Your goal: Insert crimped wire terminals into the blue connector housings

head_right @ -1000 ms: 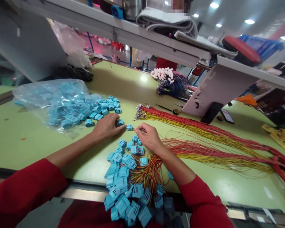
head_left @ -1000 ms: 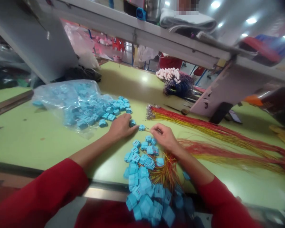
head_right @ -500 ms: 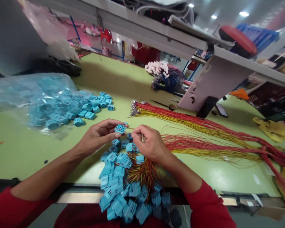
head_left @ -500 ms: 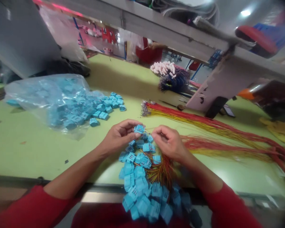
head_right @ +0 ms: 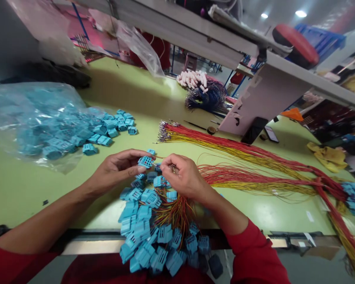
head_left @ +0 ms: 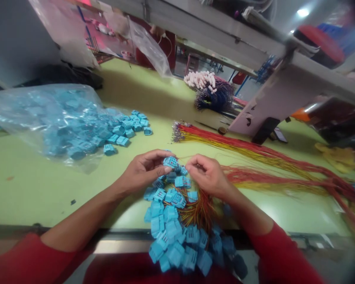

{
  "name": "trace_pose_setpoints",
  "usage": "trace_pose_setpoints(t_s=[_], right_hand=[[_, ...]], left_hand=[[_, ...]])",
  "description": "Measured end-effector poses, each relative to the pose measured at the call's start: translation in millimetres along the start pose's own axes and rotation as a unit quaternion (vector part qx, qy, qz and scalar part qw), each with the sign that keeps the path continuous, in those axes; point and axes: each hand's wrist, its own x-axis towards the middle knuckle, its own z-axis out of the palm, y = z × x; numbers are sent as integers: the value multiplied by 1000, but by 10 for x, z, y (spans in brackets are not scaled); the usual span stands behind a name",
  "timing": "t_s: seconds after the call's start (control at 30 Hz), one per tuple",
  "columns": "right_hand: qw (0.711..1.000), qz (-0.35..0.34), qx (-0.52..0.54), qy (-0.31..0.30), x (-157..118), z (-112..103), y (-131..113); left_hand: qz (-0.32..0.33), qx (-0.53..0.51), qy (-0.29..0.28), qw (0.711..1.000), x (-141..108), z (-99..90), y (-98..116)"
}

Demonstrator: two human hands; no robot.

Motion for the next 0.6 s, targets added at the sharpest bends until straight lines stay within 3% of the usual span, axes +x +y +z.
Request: trace_pose_setpoints(t_s=[0.13, 0.43, 0.5, 0.6], right_hand=[[999, 36, 18, 11, 23, 6, 38], [996, -2, -77, 34, 23, 60, 62], [999, 28, -40, 19, 19, 89, 75], [990, 96, 100, -23, 33, 107, 108]], left_hand=[[23, -9, -37, 999, -12, -11, 18], [107, 39, -71, 991, -4, -12, 6], [110, 57, -78, 989, 2, -8, -28], [107, 70, -65, 990, 13, -9, -72]])
